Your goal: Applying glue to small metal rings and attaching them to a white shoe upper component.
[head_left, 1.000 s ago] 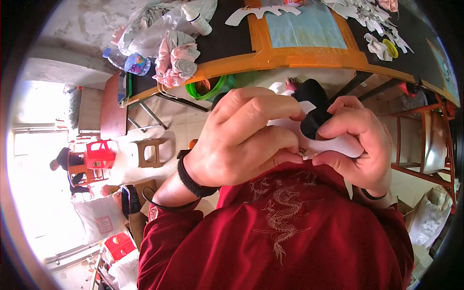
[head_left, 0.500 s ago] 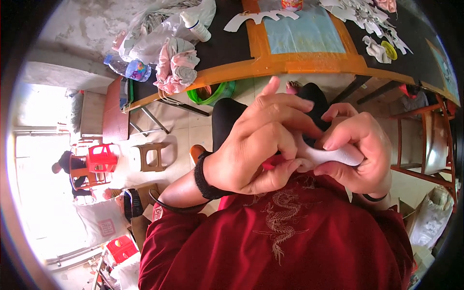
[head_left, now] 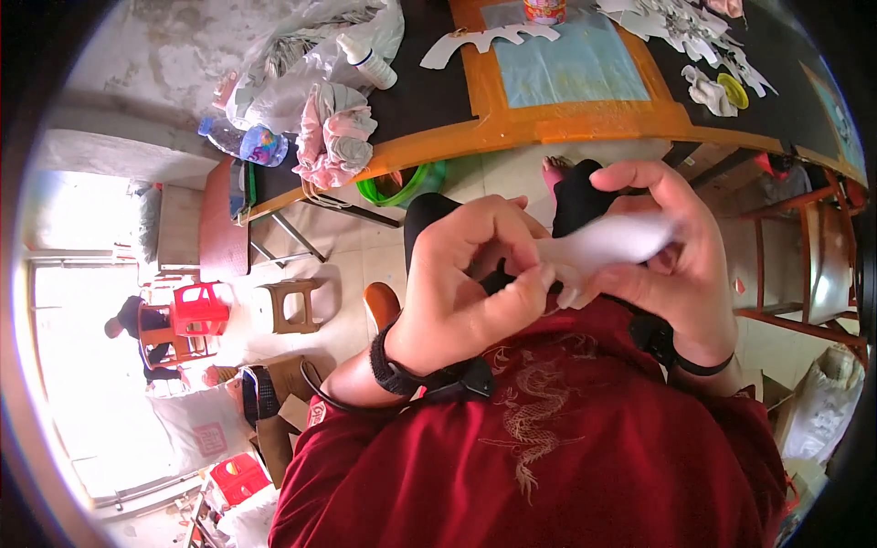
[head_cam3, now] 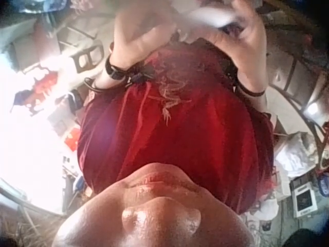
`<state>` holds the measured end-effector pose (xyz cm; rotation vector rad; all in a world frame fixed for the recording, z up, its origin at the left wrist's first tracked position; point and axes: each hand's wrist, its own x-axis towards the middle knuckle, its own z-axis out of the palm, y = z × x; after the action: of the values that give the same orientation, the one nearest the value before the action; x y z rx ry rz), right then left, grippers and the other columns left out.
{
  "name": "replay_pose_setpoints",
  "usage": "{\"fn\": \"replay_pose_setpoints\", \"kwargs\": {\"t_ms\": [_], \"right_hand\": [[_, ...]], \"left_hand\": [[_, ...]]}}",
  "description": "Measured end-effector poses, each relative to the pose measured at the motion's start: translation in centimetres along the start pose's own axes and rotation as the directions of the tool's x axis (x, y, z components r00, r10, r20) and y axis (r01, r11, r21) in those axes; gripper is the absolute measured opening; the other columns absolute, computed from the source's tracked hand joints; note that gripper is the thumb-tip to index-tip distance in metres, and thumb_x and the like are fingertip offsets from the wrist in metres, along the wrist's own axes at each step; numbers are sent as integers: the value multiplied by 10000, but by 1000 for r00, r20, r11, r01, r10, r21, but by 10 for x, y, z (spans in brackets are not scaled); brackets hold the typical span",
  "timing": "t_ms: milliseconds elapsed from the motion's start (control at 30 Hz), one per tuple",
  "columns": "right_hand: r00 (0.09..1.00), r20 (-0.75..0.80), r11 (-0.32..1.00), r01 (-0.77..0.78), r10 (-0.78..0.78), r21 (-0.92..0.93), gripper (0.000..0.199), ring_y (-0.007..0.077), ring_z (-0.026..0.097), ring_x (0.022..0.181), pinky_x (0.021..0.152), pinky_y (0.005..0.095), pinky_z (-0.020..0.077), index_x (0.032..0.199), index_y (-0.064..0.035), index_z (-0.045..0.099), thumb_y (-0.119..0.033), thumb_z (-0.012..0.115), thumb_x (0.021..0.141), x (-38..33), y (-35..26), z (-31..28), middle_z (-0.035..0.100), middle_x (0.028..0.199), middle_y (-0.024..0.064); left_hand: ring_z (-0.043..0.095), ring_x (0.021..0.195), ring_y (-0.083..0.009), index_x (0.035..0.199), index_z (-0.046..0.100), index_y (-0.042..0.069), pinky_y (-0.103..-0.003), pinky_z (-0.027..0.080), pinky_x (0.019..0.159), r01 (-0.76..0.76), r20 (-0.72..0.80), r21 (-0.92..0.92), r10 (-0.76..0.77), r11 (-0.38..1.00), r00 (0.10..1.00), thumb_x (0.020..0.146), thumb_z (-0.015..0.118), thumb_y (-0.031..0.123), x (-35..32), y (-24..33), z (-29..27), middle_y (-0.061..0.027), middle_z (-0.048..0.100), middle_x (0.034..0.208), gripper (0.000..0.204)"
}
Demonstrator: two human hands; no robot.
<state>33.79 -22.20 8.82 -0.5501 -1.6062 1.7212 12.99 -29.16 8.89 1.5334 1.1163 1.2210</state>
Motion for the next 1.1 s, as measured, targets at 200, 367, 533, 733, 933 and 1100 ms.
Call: {"fn": "replay_pose_setpoints", "kwargs": {"t_ms": [200, 367, 533, 733, 933, 1100], "right_hand": [[992, 2, 978, -127, 128, 164, 514, 77, 548, 786, 733, 213, 444, 1279, 9, 434, -146, 682, 857, 1, 7, -3, 603, 890, 34], [979, -184, 967, 129, -89, 218, 536, 60, 492, 847, 763, 191, 405, 1311, -9, 340, -119, 645, 884, 4, 18, 20, 512, 1113, 77], [957, -256, 985, 160, -139, 63, 339, 37, 468, 754, 697, 177, 379, 1097, -18, 475, -171, 676, 871, 1, 20, 12, 542, 914, 20], [997, 27, 997, 71, -70, -39, 278, 69, 523, 674, 597, 226, 420, 1027, 11, 562, -212, 656, 890, 3, 13, 24, 591, 811, 20], [983, 73, 954, 179, -167, -241, 218, 114, 565, 684, 602, 276, 443, 951, 16, 615, -197, 568, 945, 2, 17, 21, 612, 763, 70], [994, 74, 994, 85, -80, -69, 263, 84, 506, 652, 586, 243, 407, 941, 14, 609, -227, 513, 981, 0, 15, 23, 570, 728, 29]], "left_hand": [[575, 810, -138, 810, 538, 75, -466, 262, 1081, -159, -207, 40, 164, 987, 965, 740, 669, 4, 0, -5, -1, -38, 595, 854, 164], [574, 820, -132, 801, 538, 85, -489, 217, 1090, -200, -316, 112, 226, 973, 922, 731, 679, -4, -3, -8, -1, -46, 609, 863, 181], [574, 822, -134, 789, 530, 91, -493, 201, 1090, -217, -370, 122, 247, 969, 896, 717, 694, -2, -2, -10, 1, -51, 629, 866, 202], [579, 754, -145, 780, 542, 85, -487, 192, 1100, -275, -226, 228, 325, 934, 918, 681, 700, 1, -1, -8, 5, -46, 622, 841, 204], [578, 772, -140, 1001, 493, 35, -390, 361, 990, -123, -212, 68, 135, 990, 968, 747, 647, -29, -5, 0, 8, -54, 605, 857, 304], [578, 821, -150, 1148, 390, 27, -272, 474, 746, -71, -97, -483, 28, 872, 995, 821, 615, -99, -2, -8, 9, -80, 546, 904, 416]]}}
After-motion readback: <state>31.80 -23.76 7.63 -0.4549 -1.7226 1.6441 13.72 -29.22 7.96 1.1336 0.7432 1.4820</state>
